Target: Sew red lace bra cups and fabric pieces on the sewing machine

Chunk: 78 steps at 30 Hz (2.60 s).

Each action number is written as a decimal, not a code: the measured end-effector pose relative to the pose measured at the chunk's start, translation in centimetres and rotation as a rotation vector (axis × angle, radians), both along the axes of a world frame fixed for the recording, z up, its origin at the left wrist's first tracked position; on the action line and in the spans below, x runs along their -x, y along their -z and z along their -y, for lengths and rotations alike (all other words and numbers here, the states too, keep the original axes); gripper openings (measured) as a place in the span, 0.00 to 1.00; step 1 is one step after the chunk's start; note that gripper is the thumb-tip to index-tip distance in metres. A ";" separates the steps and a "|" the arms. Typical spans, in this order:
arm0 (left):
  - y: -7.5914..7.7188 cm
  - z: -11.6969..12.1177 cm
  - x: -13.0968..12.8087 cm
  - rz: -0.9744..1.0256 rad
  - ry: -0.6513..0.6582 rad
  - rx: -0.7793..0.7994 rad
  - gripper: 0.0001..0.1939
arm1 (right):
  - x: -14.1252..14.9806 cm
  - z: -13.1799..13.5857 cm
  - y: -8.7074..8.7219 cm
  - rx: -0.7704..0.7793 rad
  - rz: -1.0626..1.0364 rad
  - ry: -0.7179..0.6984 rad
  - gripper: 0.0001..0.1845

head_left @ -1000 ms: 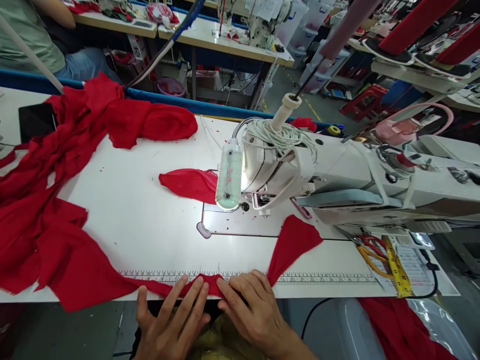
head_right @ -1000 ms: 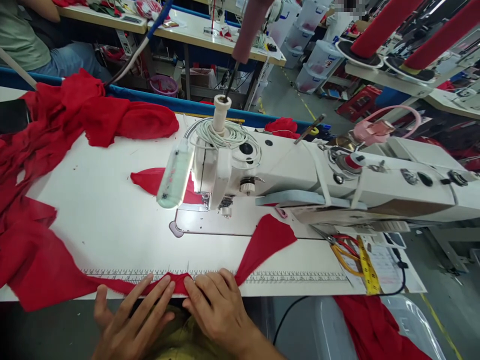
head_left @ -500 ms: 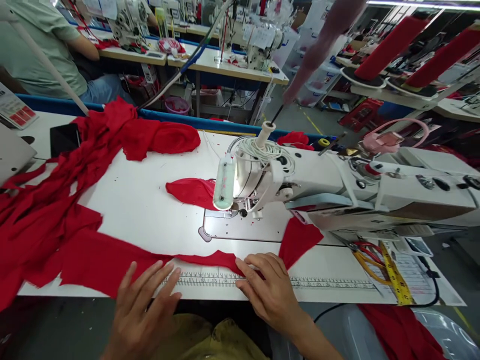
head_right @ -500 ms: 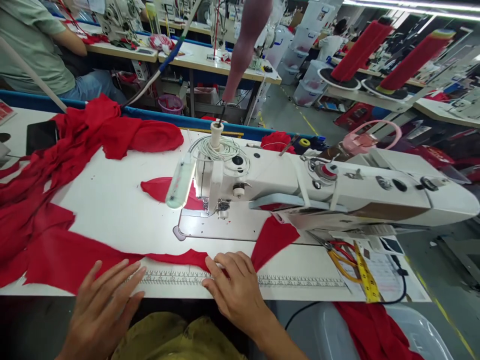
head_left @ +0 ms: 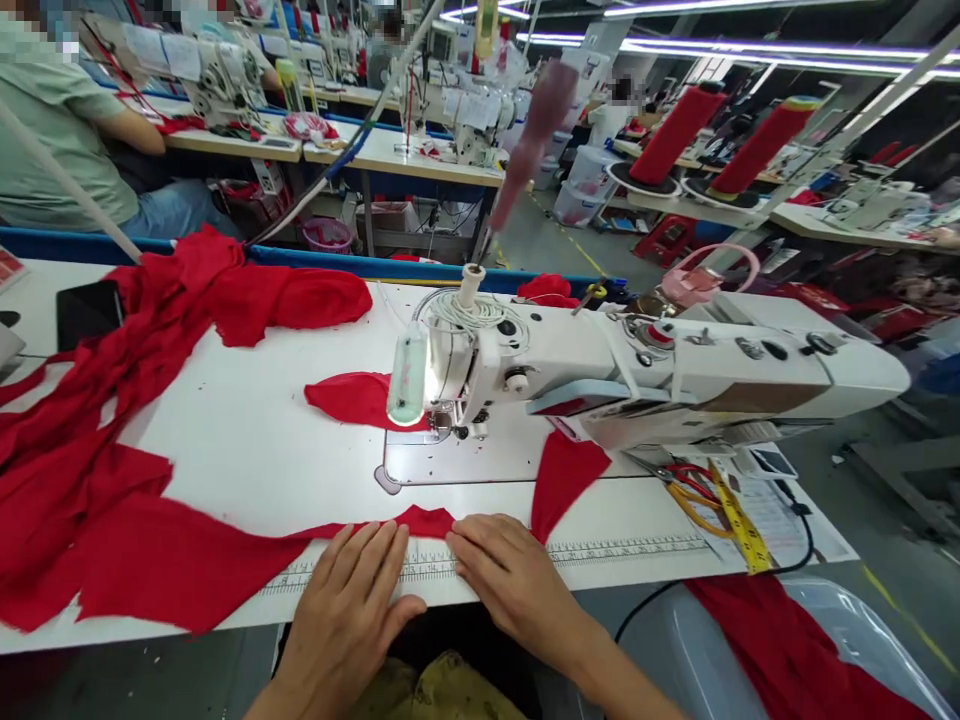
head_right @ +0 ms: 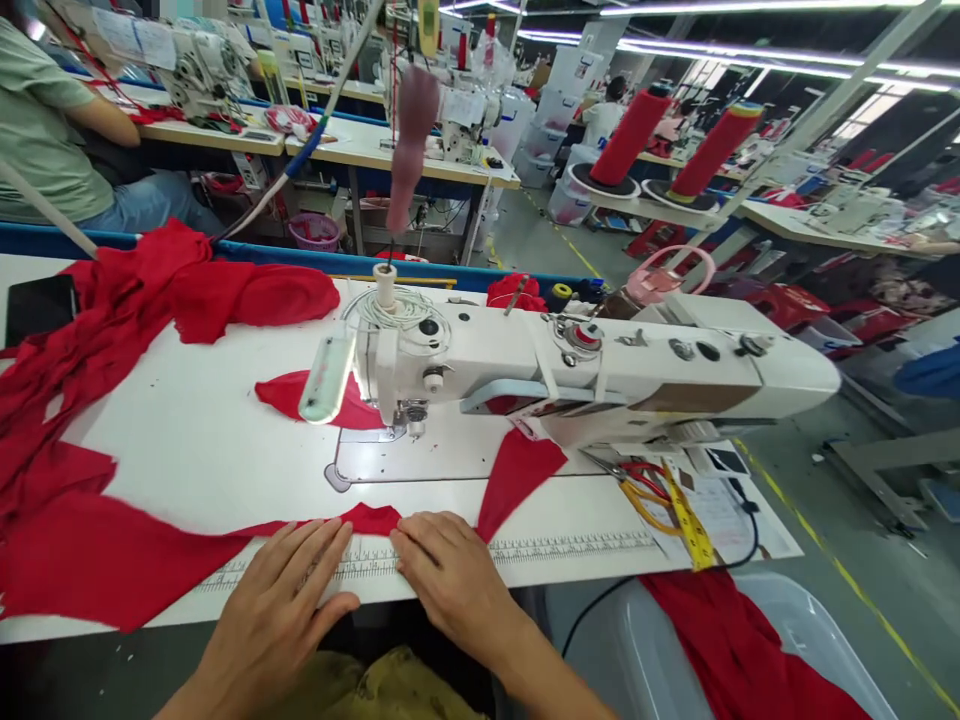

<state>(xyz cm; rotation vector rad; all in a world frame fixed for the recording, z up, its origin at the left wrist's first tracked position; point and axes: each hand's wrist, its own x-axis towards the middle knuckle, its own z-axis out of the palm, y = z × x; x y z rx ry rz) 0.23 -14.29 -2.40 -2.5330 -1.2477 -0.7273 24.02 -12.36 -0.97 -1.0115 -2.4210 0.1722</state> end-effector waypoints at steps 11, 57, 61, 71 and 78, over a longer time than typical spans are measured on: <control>-1.6 -2.5 -0.8 -0.047 0.004 0.016 0.16 | 1.2 -1.8 -0.6 0.029 0.026 0.103 0.12; -3.8 -12.6 3.6 -0.110 0.242 0.471 0.22 | -1.3 -11.5 -4.2 0.376 0.316 -0.137 0.26; -4.1 -12.4 3.5 -0.118 0.227 0.499 0.24 | -1.3 -11.4 -4.1 0.355 0.317 -0.149 0.26; -3.9 -12.0 3.4 -0.133 0.229 0.448 0.24 | -1.3 -11.5 -4.2 0.409 0.344 -0.131 0.29; -3.2 -7.1 7.1 0.113 0.094 0.210 0.17 | -0.8 -7.1 -3.6 0.162 -0.010 -0.004 0.15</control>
